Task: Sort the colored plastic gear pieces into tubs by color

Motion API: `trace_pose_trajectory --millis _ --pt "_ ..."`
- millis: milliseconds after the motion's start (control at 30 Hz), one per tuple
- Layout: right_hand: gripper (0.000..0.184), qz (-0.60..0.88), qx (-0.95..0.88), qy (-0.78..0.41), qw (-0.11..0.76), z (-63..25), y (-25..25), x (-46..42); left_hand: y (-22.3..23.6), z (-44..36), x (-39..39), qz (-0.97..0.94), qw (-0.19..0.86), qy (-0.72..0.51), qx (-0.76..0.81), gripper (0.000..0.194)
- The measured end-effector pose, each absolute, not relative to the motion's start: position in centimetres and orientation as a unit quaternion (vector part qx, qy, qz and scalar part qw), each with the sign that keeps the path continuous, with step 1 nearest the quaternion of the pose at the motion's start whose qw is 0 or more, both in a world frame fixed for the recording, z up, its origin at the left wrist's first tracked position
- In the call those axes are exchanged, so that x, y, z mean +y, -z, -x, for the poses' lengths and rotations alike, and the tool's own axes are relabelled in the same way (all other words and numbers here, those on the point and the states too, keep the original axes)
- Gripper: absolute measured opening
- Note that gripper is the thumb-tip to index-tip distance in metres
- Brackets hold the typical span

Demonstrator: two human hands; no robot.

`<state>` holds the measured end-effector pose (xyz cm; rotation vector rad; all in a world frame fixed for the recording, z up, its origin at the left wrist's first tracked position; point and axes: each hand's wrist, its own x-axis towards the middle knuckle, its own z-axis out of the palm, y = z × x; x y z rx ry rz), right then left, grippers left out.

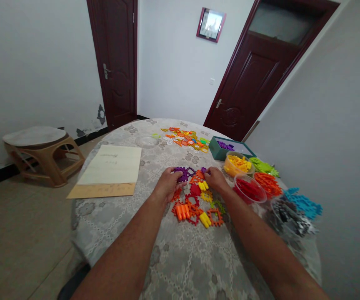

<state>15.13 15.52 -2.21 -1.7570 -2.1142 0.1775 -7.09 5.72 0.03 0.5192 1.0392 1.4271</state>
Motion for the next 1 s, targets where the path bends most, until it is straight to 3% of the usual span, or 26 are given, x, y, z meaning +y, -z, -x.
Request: trace_pose_trajectory --millis 133,267,400,533,600,800,1000 --pt "0.016 0.593 -0.760 -0.073 0.256 -14.5 1.0 13.8 0.1 7.3 5.8 -0.220 0.611 -0.620 0.440 0.023" --pt "0.007 0.408 -0.833 -0.131 0.351 -12.0 -0.6 10.7 0.1 7.2 5.6 -0.232 0.618 -0.624 0.418 0.026" --pt "0.004 0.298 -0.874 -0.171 0.345 -9.3 -1.2 8.7 0.0 7.0 5.6 -0.245 0.625 -0.627 0.395 0.027" --pt "0.020 0.351 -0.847 -0.187 0.353 -8.8 -0.6 9.9 0.3 7.2 5.9 -0.217 0.602 -0.647 0.415 0.037" --pt "0.022 0.431 -0.829 -0.135 0.329 -9.2 0.1 11.3 0.4 7.3 6.1 -0.194 0.586 -0.659 0.430 0.042" --pt "0.023 0.570 -0.815 0.003 0.108 -9.1 2.4 14.1 0.3 7.7 6.2 -0.155 0.573 -0.674 0.440 0.040" --pt "0.017 0.583 -0.803 -0.011 0.126 -8.5 2.5 14.6 0.0 7.8 6.1 -0.148 0.589 -0.675 0.419 0.023"
